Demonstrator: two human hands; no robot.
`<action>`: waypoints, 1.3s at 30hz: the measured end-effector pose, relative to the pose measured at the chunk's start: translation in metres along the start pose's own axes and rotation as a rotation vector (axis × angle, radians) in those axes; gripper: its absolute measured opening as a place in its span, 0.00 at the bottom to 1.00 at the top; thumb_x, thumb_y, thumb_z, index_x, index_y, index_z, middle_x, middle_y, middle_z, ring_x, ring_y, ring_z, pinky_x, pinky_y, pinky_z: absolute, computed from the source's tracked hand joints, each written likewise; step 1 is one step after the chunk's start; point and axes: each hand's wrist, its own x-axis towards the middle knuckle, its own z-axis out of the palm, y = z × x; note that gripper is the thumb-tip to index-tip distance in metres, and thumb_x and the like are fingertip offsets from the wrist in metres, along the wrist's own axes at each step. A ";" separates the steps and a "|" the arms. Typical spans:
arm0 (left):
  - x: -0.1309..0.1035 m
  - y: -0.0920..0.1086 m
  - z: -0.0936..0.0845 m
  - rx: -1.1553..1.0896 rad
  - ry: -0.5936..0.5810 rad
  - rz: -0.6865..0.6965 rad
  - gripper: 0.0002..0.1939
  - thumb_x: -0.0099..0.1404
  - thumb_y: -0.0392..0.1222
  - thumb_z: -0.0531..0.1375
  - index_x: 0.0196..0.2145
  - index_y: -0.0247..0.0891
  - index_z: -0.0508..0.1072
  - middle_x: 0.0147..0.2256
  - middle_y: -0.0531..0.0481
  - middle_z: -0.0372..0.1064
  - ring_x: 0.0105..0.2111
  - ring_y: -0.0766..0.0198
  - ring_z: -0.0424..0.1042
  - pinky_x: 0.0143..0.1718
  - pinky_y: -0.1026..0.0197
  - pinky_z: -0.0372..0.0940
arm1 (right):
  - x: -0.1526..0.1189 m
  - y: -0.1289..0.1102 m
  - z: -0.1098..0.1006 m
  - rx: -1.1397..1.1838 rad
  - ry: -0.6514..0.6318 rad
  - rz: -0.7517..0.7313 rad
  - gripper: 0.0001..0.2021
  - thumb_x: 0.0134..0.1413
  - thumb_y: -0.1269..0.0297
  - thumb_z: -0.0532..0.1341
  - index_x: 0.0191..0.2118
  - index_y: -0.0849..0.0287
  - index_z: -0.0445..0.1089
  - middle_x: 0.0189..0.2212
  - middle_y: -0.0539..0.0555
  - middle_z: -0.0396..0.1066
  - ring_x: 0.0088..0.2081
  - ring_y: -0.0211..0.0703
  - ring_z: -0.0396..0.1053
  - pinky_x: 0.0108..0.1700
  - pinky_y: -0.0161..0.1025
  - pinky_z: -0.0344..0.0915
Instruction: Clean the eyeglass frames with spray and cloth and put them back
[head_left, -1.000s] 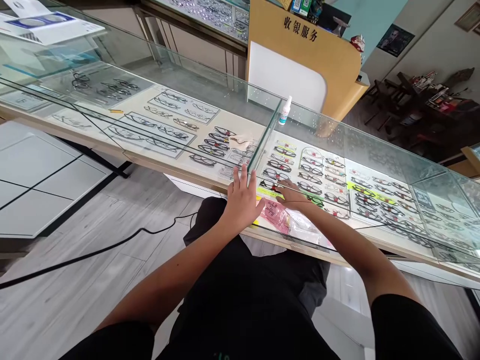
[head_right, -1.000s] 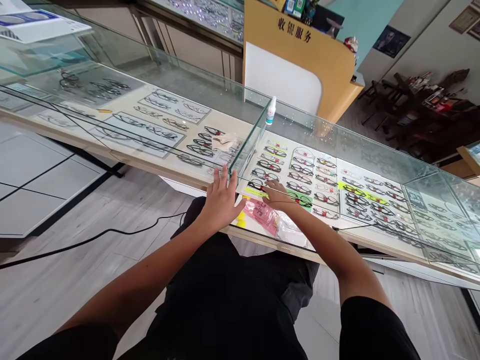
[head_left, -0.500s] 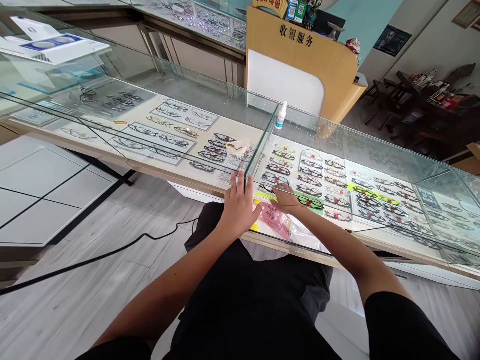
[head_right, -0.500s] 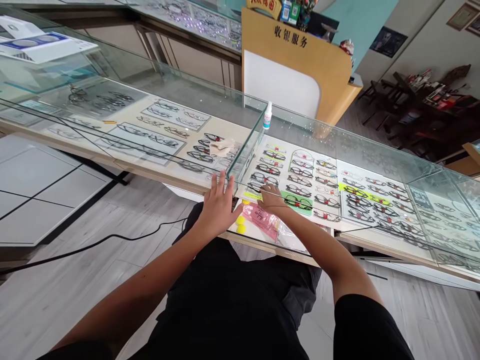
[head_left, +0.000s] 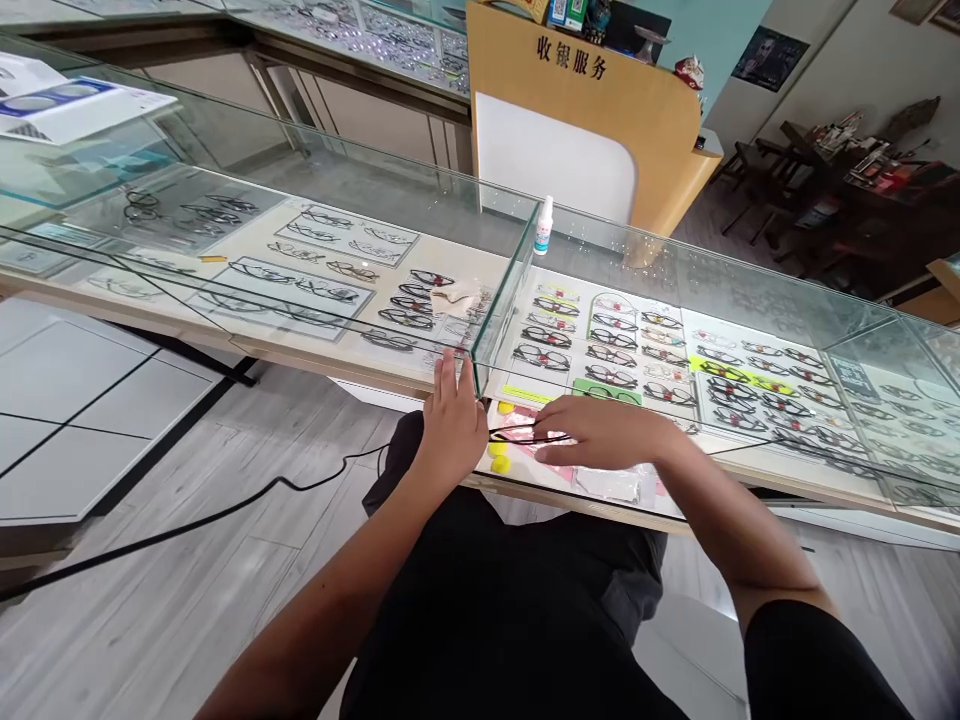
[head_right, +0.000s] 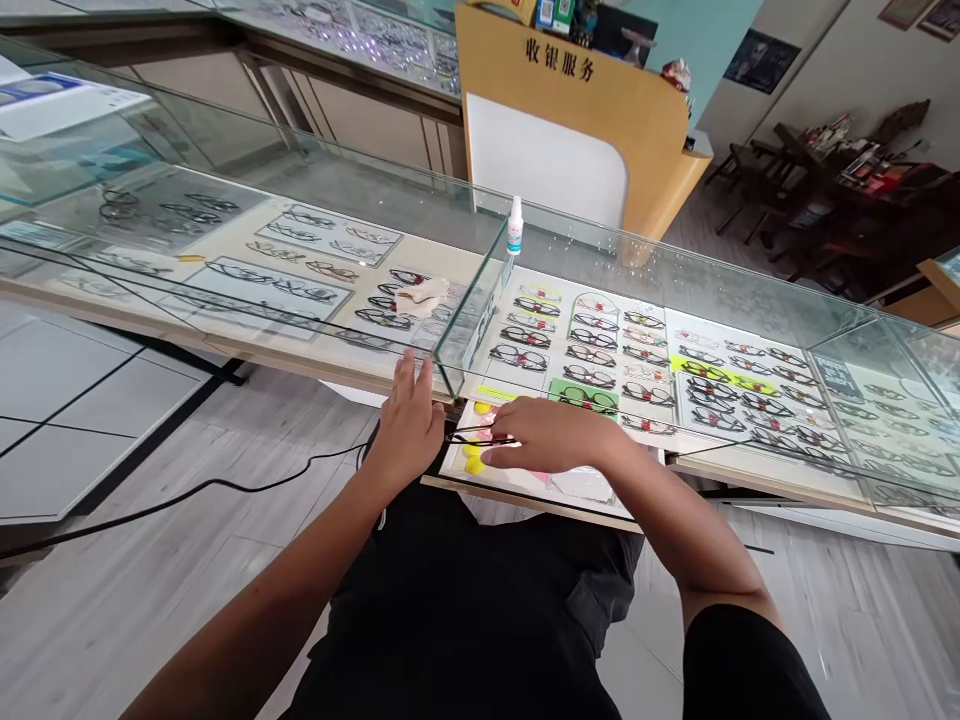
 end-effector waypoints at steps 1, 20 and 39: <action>0.001 0.000 -0.001 -0.010 -0.014 -0.002 0.40 0.81 0.40 0.48 0.85 0.31 0.44 0.85 0.30 0.28 0.85 0.35 0.34 0.78 0.26 0.55 | -0.012 -0.004 -0.014 0.052 0.031 -0.030 0.21 0.80 0.45 0.58 0.57 0.51 0.84 0.57 0.59 0.83 0.58 0.56 0.80 0.61 0.52 0.75; 0.004 -0.005 0.004 0.071 -0.028 -0.012 0.44 0.81 0.50 0.51 0.85 0.31 0.42 0.85 0.28 0.31 0.84 0.33 0.35 0.80 0.27 0.52 | -0.042 0.096 -0.036 -0.179 0.462 0.570 0.26 0.77 0.48 0.56 0.61 0.59 0.84 0.67 0.63 0.78 0.71 0.71 0.66 0.74 0.69 0.59; -0.002 0.014 -0.005 0.131 -0.021 -0.002 0.42 0.80 0.50 0.55 0.83 0.27 0.50 0.84 0.23 0.33 0.84 0.27 0.37 0.76 0.24 0.56 | 0.004 0.024 -0.001 0.241 -0.077 0.204 0.16 0.77 0.51 0.62 0.56 0.53 0.82 0.57 0.58 0.83 0.56 0.54 0.80 0.57 0.48 0.73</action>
